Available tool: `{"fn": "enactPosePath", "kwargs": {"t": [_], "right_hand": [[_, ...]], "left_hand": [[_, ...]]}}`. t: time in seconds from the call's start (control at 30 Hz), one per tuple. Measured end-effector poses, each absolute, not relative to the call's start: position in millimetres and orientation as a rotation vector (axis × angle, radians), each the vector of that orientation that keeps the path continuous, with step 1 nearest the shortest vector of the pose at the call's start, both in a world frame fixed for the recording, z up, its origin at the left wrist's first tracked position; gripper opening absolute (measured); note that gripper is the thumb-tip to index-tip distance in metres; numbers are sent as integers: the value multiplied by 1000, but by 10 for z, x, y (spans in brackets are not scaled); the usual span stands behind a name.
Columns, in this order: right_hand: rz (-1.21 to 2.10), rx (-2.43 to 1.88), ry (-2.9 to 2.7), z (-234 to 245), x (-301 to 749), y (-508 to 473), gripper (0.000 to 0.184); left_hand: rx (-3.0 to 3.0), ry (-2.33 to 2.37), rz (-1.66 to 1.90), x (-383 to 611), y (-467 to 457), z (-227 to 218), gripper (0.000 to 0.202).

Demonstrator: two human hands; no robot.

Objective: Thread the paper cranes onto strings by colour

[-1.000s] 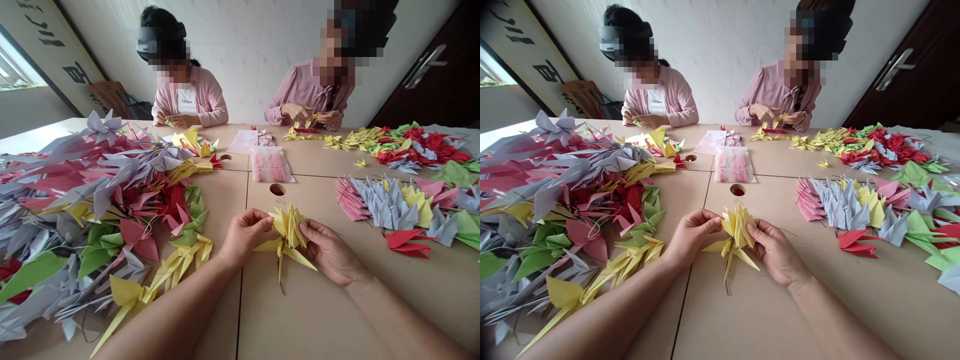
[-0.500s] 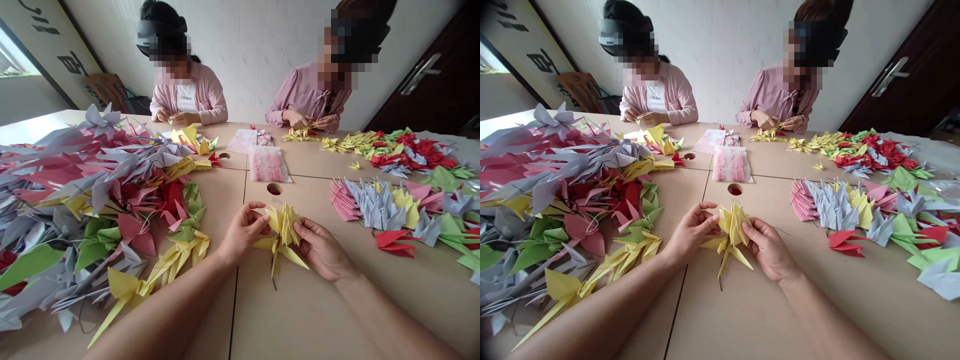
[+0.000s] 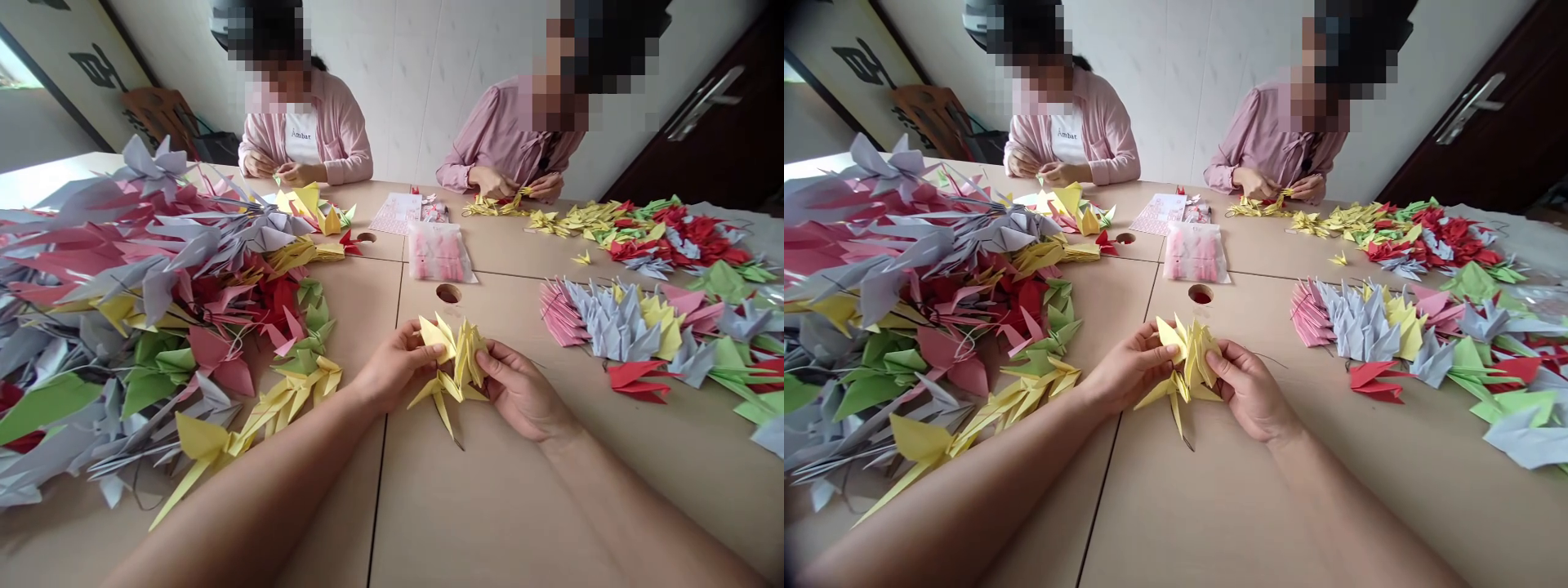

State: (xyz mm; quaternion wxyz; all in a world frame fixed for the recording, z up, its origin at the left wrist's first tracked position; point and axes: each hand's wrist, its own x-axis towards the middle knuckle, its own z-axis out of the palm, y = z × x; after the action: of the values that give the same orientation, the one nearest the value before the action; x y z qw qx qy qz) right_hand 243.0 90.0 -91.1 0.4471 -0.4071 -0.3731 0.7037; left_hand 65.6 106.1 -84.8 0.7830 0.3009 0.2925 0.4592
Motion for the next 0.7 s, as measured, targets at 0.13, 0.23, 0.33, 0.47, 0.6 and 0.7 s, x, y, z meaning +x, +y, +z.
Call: {"fn": "enactPosePath", "kwargs": {"t": [0.13,0.23,0.33,0.47,0.6,0.7], "right_hand": [[1818,-984,-873,-890,2456,917,18],[1833,-968,-844,-889,2471,928,21],[1851,-957,-815,-897,2483,939,23],[1858,-941,-796,-909,2499,951,24],[1873,-891,-824,-912,2492,936,22],[1851,-889,-898,-918,2462,909,15]], "left_hand": [[587,644,998,609,1096,-843,33],[554,637,1003,581,1114,-858,39],[529,600,969,568,1113,-853,44],[543,539,900,559,1101,-834,43],[602,531,868,564,1090,-841,38],[671,549,851,585,1076,-852,32]]}}
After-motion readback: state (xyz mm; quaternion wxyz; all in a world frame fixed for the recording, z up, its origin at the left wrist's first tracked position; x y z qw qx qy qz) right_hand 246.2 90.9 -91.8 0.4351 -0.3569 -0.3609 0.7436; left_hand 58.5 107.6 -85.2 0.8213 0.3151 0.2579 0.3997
